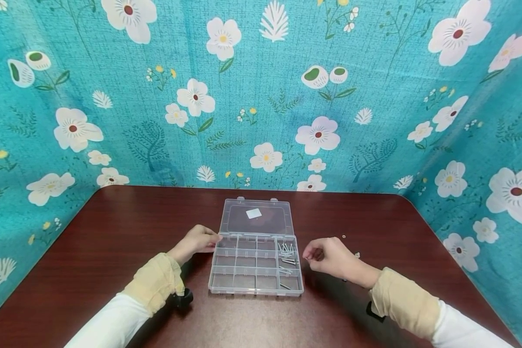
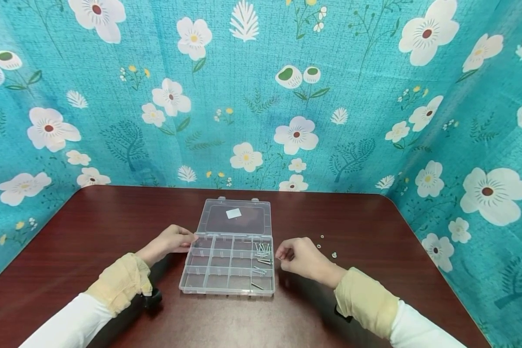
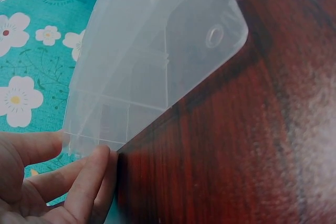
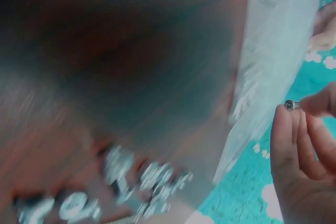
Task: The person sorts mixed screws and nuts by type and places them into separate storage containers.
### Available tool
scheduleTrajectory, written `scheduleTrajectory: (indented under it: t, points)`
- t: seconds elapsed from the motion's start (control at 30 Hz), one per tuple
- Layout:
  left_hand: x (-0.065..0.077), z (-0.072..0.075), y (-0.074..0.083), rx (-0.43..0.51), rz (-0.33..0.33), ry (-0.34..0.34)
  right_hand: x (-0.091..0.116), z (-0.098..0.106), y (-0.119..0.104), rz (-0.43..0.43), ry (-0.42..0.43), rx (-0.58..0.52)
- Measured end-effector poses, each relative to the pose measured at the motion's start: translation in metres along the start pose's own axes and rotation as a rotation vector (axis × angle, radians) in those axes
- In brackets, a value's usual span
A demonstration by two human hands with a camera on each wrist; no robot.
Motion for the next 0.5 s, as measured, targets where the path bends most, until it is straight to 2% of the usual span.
scheduleTrajectory:
  t: [0.23, 0.37, 0.5]
  points:
    - [0.0, 0.001, -0.001, -0.012, -0.004, 0.004, -0.005, -0.011, -0.012, -0.107, -0.051, -0.121]
    - [0.0, 0.0, 0.0, -0.006, -0.005, 0.001, -0.005, -0.016, -0.015, -0.119, -0.13, -0.213]
    - [0.003, 0.0, 0.002, -0.003, -0.004, 0.001, -0.004, -0.016, -0.015, -0.113, -0.18, -0.247]
Point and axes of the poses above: each hand's wrist, its own x-axis away from the middle knuckle, its own z-axis out of the back of the hand, y = z × x, the point moved 3 cm from there along -x, towards the middle knuckle, and after that the axes turned 15 degrees about y, right-handed, at the moved point
